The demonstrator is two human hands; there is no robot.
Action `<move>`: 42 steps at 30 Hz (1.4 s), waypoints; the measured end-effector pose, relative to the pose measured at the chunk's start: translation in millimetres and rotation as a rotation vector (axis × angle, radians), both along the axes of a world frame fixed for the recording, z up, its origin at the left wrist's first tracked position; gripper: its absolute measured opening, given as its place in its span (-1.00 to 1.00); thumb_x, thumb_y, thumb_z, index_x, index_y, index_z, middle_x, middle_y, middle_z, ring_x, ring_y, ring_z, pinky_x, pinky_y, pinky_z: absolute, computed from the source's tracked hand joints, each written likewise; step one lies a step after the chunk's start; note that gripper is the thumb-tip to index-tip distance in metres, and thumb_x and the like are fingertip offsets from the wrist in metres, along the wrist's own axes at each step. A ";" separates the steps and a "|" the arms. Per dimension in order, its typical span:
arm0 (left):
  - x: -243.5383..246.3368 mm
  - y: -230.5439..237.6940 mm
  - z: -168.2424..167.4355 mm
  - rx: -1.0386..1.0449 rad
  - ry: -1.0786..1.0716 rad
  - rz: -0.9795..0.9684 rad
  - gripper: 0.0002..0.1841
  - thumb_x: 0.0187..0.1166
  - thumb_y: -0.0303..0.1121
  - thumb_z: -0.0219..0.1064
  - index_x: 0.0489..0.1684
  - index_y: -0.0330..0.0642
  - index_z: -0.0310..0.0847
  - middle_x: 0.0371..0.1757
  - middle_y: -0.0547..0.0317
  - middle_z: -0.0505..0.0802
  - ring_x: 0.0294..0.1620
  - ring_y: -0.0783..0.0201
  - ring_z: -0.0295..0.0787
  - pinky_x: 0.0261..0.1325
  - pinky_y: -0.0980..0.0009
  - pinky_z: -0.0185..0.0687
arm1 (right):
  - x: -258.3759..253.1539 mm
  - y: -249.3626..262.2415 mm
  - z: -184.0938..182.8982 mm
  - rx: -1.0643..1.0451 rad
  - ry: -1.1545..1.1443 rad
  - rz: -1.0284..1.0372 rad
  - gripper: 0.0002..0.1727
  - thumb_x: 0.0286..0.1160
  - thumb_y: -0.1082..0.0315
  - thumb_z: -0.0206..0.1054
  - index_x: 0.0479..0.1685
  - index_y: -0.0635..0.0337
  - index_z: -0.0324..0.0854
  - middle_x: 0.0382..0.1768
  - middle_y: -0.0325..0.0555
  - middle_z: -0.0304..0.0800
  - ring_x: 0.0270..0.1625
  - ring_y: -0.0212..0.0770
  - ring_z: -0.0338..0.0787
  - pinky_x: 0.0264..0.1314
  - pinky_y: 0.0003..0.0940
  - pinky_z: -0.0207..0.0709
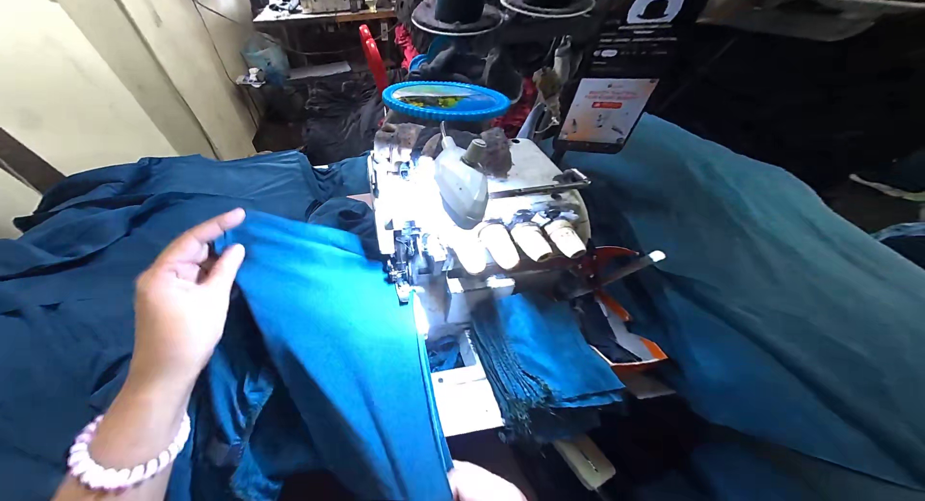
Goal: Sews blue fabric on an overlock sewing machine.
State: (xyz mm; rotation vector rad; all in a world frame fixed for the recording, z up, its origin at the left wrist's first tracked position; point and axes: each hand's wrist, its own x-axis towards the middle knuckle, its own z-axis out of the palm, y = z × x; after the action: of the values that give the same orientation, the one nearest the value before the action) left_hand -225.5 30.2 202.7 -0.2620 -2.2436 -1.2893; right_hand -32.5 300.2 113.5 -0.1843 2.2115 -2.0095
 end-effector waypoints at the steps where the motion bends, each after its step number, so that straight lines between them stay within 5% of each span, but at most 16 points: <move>1: -10.9 0.5 11.2 -0.005 0.067 -0.023 -0.62 0.61 -0.57 0.30 0.40 -0.31 0.62 0.24 0.17 0.81 -0.05 0.66 0.70 0.09 0.66 0.63 | -6.1 -0.6 -0.4 -0.054 -0.027 0.000 -0.80 0.59 0.39 0.36 -0.18 0.42 0.75 -0.22 -0.07 0.81 -0.09 -0.40 0.78 0.06 -0.40 0.68; 4: -35.6 3.4 44.4 -0.233 0.226 -0.005 -0.61 0.68 -0.49 0.25 0.46 -0.26 0.59 0.28 0.05 0.79 -0.01 0.61 0.70 0.14 0.63 0.62 | -23.0 -3.1 1.6 -0.159 -0.086 0.002 -0.88 0.58 0.42 0.35 -0.21 0.31 0.75 -0.28 -0.23 0.84 -0.18 -0.48 0.81 -0.02 -0.42 0.71; 6: -35.0 10.1 60.8 -0.511 0.158 0.121 -0.53 0.72 -0.44 0.24 0.63 -0.15 0.45 0.29 -0.29 0.75 0.01 0.00 0.79 0.09 0.03 0.70 | -29.8 -5.1 1.1 -0.172 -0.115 0.001 -0.88 0.57 0.43 0.34 -0.23 0.29 0.76 -0.31 -0.27 0.84 -0.22 -0.50 0.80 -0.07 -0.45 0.70; 8: -16.9 27.2 62.3 -0.641 -0.005 0.177 -0.51 0.72 -0.40 0.24 0.63 -0.25 0.38 0.37 -0.53 0.60 0.22 -0.51 0.65 0.19 -0.45 0.53 | -32.7 -6.6 -0.1 -0.192 -0.114 -0.018 -0.88 0.56 0.47 0.32 -0.26 0.31 0.75 -0.31 -0.26 0.84 -0.22 -0.46 0.83 -0.05 -0.41 0.76; 10: 12.0 55.6 38.5 -0.659 -0.007 0.125 -0.67 0.70 -0.35 0.22 0.30 -0.35 0.62 0.18 -0.40 0.70 0.15 -0.38 0.70 0.13 -0.34 0.61 | -32.6 -5.5 -1.0 -0.217 -0.114 -0.030 -0.88 0.57 0.49 0.31 -0.25 0.32 0.74 -0.30 -0.26 0.84 -0.20 -0.43 0.85 0.01 -0.35 0.81; 12: 36.4 80.3 -8.4 -0.597 0.044 0.001 -0.68 0.68 -0.14 0.17 0.01 -0.10 0.79 -0.01 0.07 0.82 0.08 0.06 0.78 0.12 0.01 0.71 | -28.1 -4.1 -1.3 -0.215 -0.097 -0.062 -0.89 0.55 0.49 0.31 -0.28 0.32 0.72 -0.32 -0.27 0.83 -0.22 -0.43 0.85 0.00 -0.35 0.80; 14: 45.2 86.8 -43.4 -0.562 -0.004 -0.063 -0.59 0.68 0.04 0.15 0.08 0.03 0.86 0.16 0.17 0.88 0.31 0.06 0.77 0.32 -0.06 0.64 | -23.1 -2.8 -1.9 -0.201 -0.059 -0.127 -0.90 0.51 0.50 0.33 -0.34 0.28 0.72 -0.37 -0.29 0.82 -0.26 -0.43 0.86 -0.05 -0.35 0.82; 17: 38.7 75.8 -66.8 -0.519 0.017 -0.078 -0.59 0.68 0.04 0.13 0.15 0.11 0.84 0.31 0.23 0.82 0.50 0.10 0.62 0.52 -0.06 0.46 | -16.0 -3.4 0.5 -0.177 -0.065 -0.241 -0.85 0.49 0.52 0.34 -0.45 0.22 0.65 -0.43 -0.29 0.81 -0.31 -0.37 0.88 -0.11 -0.30 0.84; 19: 38.7 72.9 -65.8 -0.517 0.012 -0.085 -0.60 0.68 0.04 0.14 0.18 0.14 0.83 0.34 0.27 0.80 0.53 0.13 0.60 0.54 -0.05 0.44 | -15.0 -7.7 2.0 -0.197 -0.108 -0.307 -0.87 0.43 0.58 0.38 -0.41 0.22 0.56 -0.43 -0.22 0.83 -0.34 -0.28 0.92 -0.17 -0.24 0.88; 22: 57.4 87.1 -56.4 -0.549 0.101 -0.025 -0.69 0.65 -0.14 0.22 0.09 0.07 0.87 0.27 0.15 0.85 0.37 0.04 0.73 0.39 -0.03 0.61 | -19.5 -11.3 4.1 -0.230 -0.197 -0.279 -0.68 0.40 0.62 0.39 -0.03 0.27 0.34 -0.33 -0.21 0.71 -0.32 -0.24 0.89 -0.21 -0.20 0.88; 25: 93.8 108.9 -54.9 -0.621 0.194 0.081 -0.75 0.62 -0.27 0.28 0.00 0.04 0.92 0.10 0.21 0.94 0.26 0.20 0.82 0.38 0.25 0.57 | -18.2 -12.4 -2.1 -0.242 -0.198 -0.277 -0.68 0.40 0.59 0.42 -0.03 0.23 0.36 -0.34 -0.26 0.71 -0.34 -0.28 0.87 -0.25 -0.22 0.86; 28: 101.5 116.4 -63.1 -0.692 0.127 0.135 -0.63 0.69 -0.13 0.18 0.18 -0.01 0.87 0.23 0.25 0.92 0.36 0.22 0.78 0.50 0.20 0.48 | -21.5 -13.8 2.1 -0.216 -0.170 -0.287 -0.70 0.43 0.58 0.41 -0.01 0.23 0.37 -0.34 -0.27 0.76 -0.33 -0.32 0.87 -0.24 -0.27 0.85; 33: 53.2 110.8 -61.8 -0.585 0.036 0.035 -0.56 0.69 -0.10 0.09 0.25 -0.05 0.83 0.32 0.20 0.87 0.43 0.15 0.76 0.53 -0.02 0.56 | -64.5 -17.0 20.6 -0.001 0.136 -0.324 -0.77 0.40 0.56 0.42 0.00 0.32 0.58 -0.22 -0.20 0.80 -0.36 -0.47 0.79 -0.31 -0.51 0.76; 36: 19.3 106.6 -50.1 -0.615 -0.042 -0.048 -0.58 0.72 -0.12 0.09 0.25 -0.07 0.81 0.38 0.22 0.83 0.50 0.19 0.69 0.56 0.05 0.53 | -94.7 -16.6 21.8 0.105 0.319 -0.325 -0.79 0.47 0.52 0.35 0.03 0.28 0.76 -0.26 -0.24 0.89 -0.39 -0.50 0.85 -0.32 -0.55 0.81; 42: -35.4 108.3 -32.8 -0.653 -0.128 -0.158 -0.65 0.63 -0.36 0.27 0.33 -0.15 0.76 0.46 0.06 0.77 0.53 0.08 0.65 0.61 0.02 0.46 | -103.7 -16.4 26.4 0.274 0.350 -0.336 -0.75 0.58 0.38 0.24 -0.02 0.13 0.87 -0.35 -0.34 0.89 -0.47 -0.54 0.78 -0.39 -0.56 0.74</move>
State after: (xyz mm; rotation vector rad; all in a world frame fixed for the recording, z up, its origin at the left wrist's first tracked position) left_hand -260.9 138.4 169.8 -0.6133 -2.7448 -0.6109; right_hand -136.2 283.8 140.0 -0.1490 2.8803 -1.9118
